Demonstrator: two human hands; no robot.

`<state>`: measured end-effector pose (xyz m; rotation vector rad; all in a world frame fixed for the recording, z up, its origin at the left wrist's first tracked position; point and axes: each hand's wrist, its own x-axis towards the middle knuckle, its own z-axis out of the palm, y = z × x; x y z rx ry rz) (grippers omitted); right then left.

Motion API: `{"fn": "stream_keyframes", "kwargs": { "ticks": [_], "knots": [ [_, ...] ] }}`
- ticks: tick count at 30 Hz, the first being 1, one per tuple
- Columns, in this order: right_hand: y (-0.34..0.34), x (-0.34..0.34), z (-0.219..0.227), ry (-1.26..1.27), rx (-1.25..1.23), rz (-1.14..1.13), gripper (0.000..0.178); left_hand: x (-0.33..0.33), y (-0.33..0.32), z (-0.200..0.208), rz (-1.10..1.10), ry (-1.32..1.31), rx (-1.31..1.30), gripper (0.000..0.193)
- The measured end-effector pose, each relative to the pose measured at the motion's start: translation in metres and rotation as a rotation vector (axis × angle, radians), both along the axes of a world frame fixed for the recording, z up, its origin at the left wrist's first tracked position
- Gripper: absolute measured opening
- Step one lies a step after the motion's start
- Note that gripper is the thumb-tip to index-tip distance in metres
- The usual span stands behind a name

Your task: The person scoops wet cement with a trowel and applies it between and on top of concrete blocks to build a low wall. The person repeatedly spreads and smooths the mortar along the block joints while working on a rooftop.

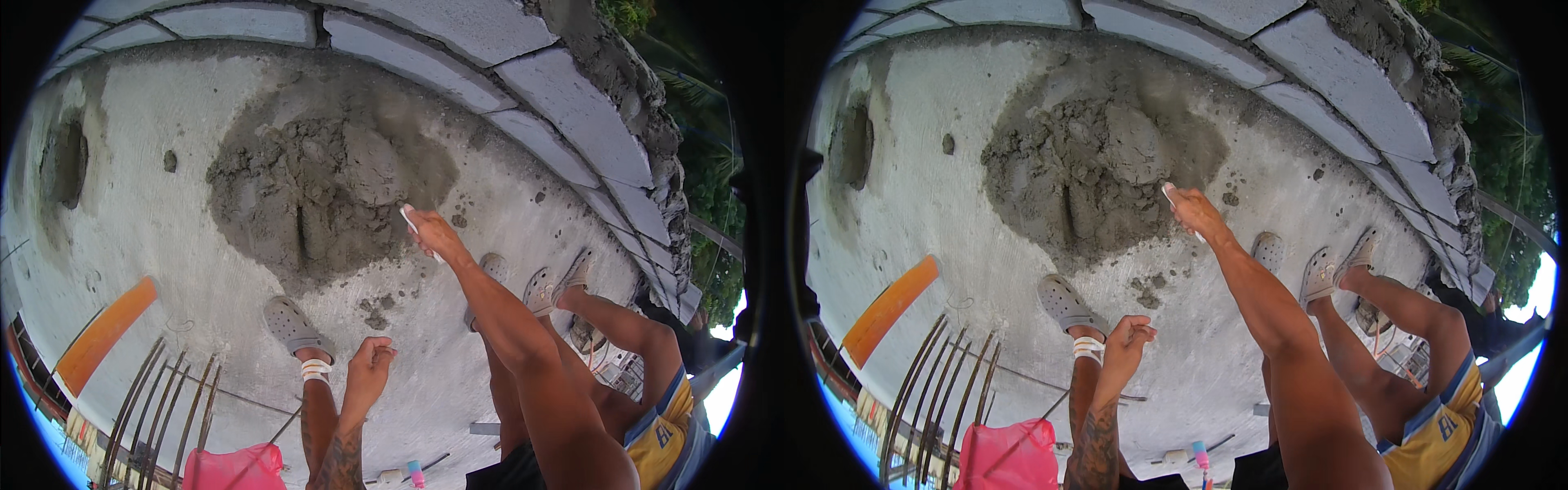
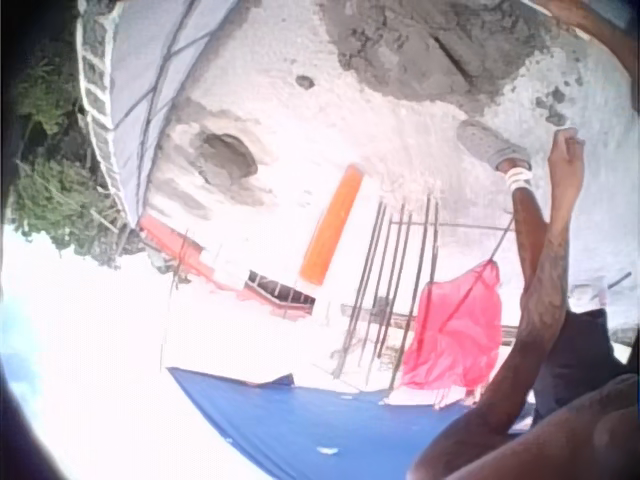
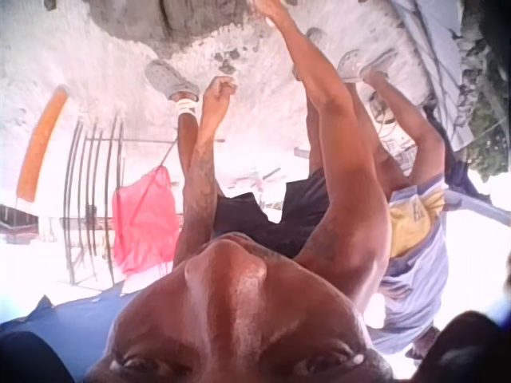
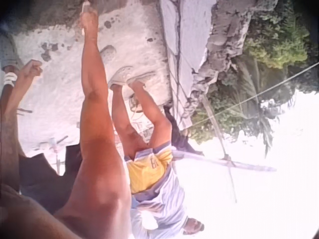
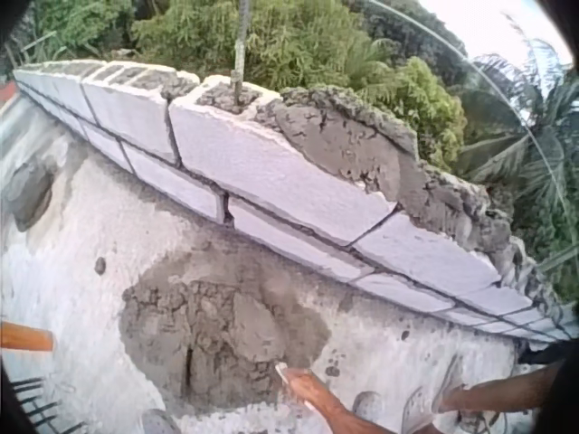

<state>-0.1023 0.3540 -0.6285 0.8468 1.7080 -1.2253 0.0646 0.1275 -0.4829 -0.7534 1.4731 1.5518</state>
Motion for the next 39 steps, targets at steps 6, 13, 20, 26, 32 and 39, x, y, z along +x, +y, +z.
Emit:
{"fn": "stream_keyframes", "kwargs": {
  "ticks": [6,13,20,26,32,39],
  "knots": [
    [0.039,-0.026,0.136,-0.017,0.044,0.245,0.063,0.002,-0.005,-0.011,0.031,0.088,-0.029,0.02],
    [0.107,-0.111,0.315,0.069,0.071,0.472,0.064,0.01,0.003,-0.021,0.05,0.152,-0.015,0.021],
    [0.095,-0.226,0.44,0.391,0.122,0.353,0.054,0.014,0.0,-0.031,0.112,0.175,-0.021,0.021],
    [0.08,-0.253,0.449,0.418,0.085,0.214,0.045,0.015,-0.003,-0.034,0.075,0.155,-0.097,0.022],
    [0.082,-0.214,0.433,0.237,-0.102,0.123,0.042,0.01,-0.007,-0.036,0.184,0.207,-0.037,0.021],
    [0.081,-0.243,0.459,0.175,-0.011,0.037,0.043,0.001,-0.01,-0.037,0.155,0.221,-0.07,0.022]
  ]
}}
